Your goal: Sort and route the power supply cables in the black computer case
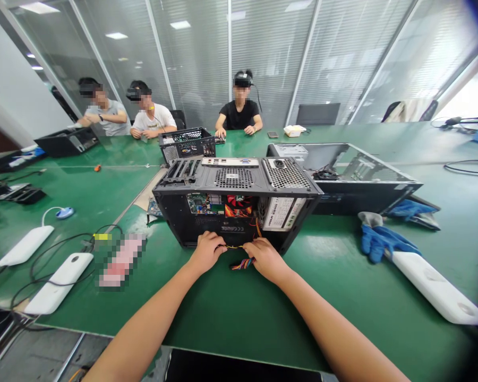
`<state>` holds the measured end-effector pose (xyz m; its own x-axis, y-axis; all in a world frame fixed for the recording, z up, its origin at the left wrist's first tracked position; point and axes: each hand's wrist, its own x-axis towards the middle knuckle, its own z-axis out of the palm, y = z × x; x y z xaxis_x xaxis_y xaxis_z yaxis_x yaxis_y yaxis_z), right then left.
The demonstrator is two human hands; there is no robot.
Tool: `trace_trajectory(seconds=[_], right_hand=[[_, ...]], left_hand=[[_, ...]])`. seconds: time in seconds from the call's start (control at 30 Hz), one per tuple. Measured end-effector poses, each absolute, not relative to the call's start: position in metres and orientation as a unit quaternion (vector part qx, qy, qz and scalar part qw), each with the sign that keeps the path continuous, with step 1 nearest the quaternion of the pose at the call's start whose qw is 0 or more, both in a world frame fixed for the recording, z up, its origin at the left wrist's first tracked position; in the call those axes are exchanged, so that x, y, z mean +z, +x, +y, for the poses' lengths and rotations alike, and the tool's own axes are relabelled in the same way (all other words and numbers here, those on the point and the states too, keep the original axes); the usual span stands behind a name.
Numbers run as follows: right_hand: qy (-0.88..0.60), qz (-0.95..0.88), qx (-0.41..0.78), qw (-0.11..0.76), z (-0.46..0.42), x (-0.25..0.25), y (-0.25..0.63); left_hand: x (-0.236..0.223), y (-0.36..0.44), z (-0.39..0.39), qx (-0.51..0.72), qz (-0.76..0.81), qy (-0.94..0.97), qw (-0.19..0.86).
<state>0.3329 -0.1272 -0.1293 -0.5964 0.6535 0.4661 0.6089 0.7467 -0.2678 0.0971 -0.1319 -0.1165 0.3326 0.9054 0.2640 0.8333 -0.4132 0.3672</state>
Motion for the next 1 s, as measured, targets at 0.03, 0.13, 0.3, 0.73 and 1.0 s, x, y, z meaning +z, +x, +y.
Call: trace_trajectory(seconds=[0.03,0.13,0.3,0.73,1.0], right_hand=[[-0.358,-0.891,0.048,0.275,-0.125,-0.129,0.333],[-0.371,-0.887,0.068,0.268,-0.121,-0.128,0.331],[-0.403,-0.872,0.08,0.266,-0.116,-0.129,0.328],[-0.442,-0.795,0.175,0.376,-0.15,-0.104,0.301],[-0.463,-0.834,0.062,0.293,-0.155,-0.126,0.313]], left_hand=[[-0.116,0.097,-0.131,0.215,0.537,0.812,0.083],[-0.116,0.098,-0.13,0.208,0.541,0.81,0.089],[-0.115,0.105,-0.127,0.216,0.574,0.783,0.103],[-0.097,0.116,-0.151,0.254,0.452,0.85,0.096],[-0.098,0.108,-0.164,0.259,0.353,0.889,0.133]])
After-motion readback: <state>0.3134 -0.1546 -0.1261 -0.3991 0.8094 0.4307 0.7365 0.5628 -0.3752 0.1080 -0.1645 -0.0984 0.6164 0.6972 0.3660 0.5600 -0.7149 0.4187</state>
